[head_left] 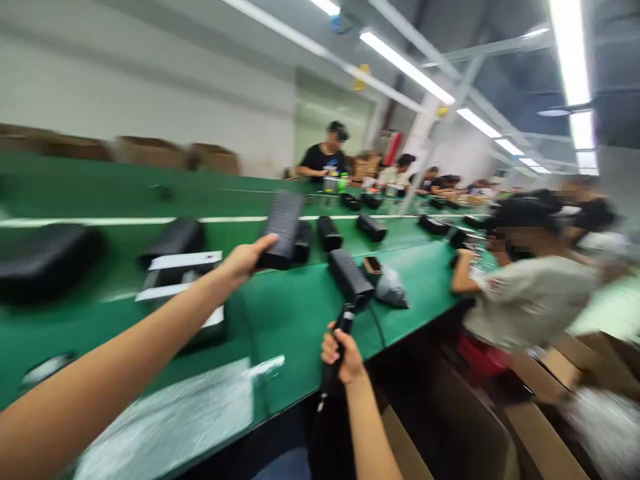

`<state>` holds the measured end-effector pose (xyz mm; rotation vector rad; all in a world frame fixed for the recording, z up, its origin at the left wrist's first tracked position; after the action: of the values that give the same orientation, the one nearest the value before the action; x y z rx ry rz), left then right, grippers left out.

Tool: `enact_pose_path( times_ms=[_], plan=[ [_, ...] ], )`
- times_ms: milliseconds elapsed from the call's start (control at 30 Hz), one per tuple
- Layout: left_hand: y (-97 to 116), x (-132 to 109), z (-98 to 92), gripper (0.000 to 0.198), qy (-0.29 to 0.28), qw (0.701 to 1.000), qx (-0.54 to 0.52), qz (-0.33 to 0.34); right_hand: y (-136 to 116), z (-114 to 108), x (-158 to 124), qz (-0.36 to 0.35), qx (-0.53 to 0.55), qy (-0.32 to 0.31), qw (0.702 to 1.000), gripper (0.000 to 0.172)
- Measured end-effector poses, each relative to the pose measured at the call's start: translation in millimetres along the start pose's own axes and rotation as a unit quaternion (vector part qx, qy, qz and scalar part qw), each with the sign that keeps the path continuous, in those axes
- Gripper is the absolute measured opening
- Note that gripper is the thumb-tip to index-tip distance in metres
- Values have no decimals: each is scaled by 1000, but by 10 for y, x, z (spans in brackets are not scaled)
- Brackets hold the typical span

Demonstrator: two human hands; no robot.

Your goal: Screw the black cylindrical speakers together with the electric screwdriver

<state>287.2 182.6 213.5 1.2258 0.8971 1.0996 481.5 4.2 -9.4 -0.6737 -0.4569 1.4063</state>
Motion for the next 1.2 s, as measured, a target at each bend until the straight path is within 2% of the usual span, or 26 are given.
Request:
enact_pose_path(
  times_ms=[67,167,267,367,433,500,567,633,733,800,900,967,1033,1200],
  plan=[
    [-249,-472,-514,60,26,998,60,-19,-61,30,-138,-7,18,-14,1000,37],
    [-566,-1332,-989,75,0,987,159,-35,-322,105,-428,-15,40,-30,999,29],
    [-715,-2073,-1348,90,-43,928,369,41,-704,284,-701,-48,59,-35,997,30],
    [-767,-2431,-1736,96,-64,865,486,105,-1077,667,-784,-127,28,-100,986,31],
    [-829,-2483,-1978,93,-60,834,530,139,-1243,1023,-733,-175,-1,-132,976,30],
    [-930,-2473,-2173,87,-55,807,561,176,-1305,1436,-638,-226,-37,-136,964,27],
    [-1044,-2462,-2307,84,-54,786,578,213,-1248,1879,-520,-274,-74,-129,950,22],
    [-1135,-2479,-2382,85,-53,775,581,243,-1076,2318,-374,-324,-88,-126,933,18],
    [-1199,-2558,-2421,93,-61,788,554,262,-660,2887,-86,-415,-87,-135,895,21],
    [-1215,-2608,-2440,97,-42,820,512,252,-347,3164,132,-461,-104,-131,871,22],
    [-1283,-2624,-2495,116,4,889,421,182,43,3419,419,-474,-148,-128,858,19],
    [-1373,-2606,-2529,128,-4,921,365,137,209,3509,555,-461,-180,-125,860,17],
    [-1475,-2591,-2550,129,-20,935,332,125,308,3566,654,-443,-205,-116,865,15],
    [-1644,-2624,-2549,126,-3,947,292,137,431,3644,814,-428,-237,-59,870,14]
  ],
)
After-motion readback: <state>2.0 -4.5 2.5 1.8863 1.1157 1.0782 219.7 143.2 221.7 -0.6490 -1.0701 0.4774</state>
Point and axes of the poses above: each hand's wrist, its own x-axis towards the middle knuckle, its own z-axis out of the palm, y = z × x, the point moved 1 cm from there along x, towards the middle knuckle, and after that the axes turned 9 degrees about y, right-handed, at the moved point
